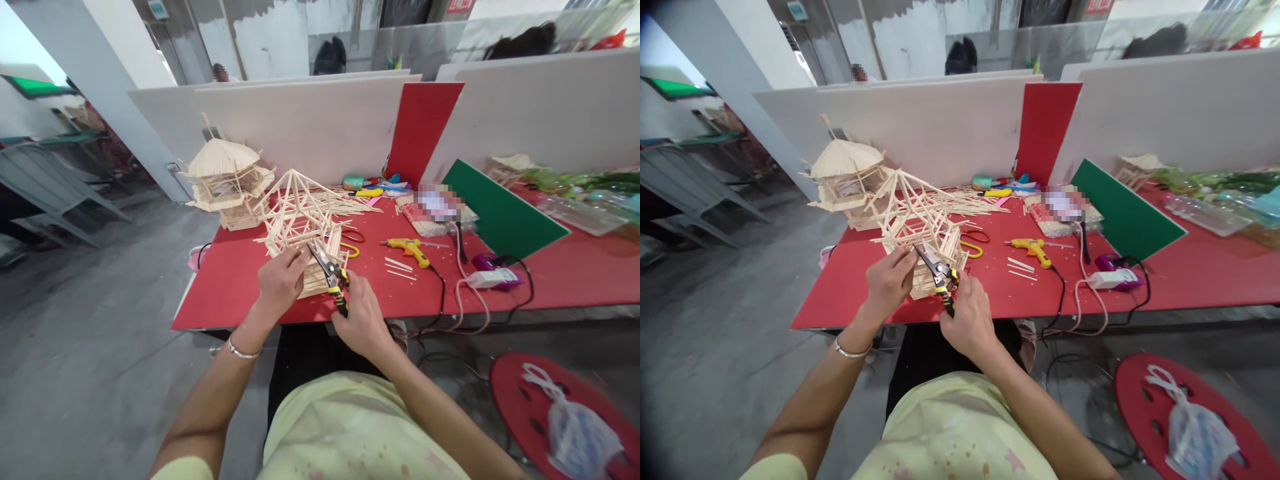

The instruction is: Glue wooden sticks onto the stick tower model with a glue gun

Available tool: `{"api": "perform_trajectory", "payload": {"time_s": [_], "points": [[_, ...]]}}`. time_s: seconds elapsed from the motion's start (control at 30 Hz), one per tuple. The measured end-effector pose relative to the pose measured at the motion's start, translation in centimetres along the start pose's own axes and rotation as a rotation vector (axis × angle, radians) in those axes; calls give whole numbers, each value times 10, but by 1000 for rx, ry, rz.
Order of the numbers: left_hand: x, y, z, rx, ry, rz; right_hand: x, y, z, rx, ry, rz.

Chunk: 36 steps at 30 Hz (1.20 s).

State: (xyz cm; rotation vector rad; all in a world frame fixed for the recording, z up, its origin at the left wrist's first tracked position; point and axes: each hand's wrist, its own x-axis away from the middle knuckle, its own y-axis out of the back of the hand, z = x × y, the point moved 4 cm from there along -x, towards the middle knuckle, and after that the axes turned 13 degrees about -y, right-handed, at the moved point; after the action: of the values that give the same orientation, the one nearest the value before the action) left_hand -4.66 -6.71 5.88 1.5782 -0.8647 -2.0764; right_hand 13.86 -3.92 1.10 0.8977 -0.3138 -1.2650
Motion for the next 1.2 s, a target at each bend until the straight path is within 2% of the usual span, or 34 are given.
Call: {"api": "perform_trajectory", "payload": {"time_s": [0.2, 0.4, 0.53, 0.77, 0.97, 1.07, 1.2], "points": [[1, -2, 2, 36, 15, 55, -3, 0, 4, 5, -23, 12], [2, -5, 3, 27, 13, 52, -6, 1, 7, -3, -25, 42], [3, -3, 6, 11, 1, 46, -7, -7, 7, -30, -55, 42], [14, -9, 14, 62, -14, 90, -1, -22, -1, 19, -95, -41], [15, -11, 14, 57, -72, 99, 2, -25, -5, -6, -99, -24], [17, -13, 17, 98, -77, 103, 3, -26, -3, -37, -69, -37], [20, -14, 24, 176, -74, 45, -1, -25, 2, -14, 20, -41]]}}
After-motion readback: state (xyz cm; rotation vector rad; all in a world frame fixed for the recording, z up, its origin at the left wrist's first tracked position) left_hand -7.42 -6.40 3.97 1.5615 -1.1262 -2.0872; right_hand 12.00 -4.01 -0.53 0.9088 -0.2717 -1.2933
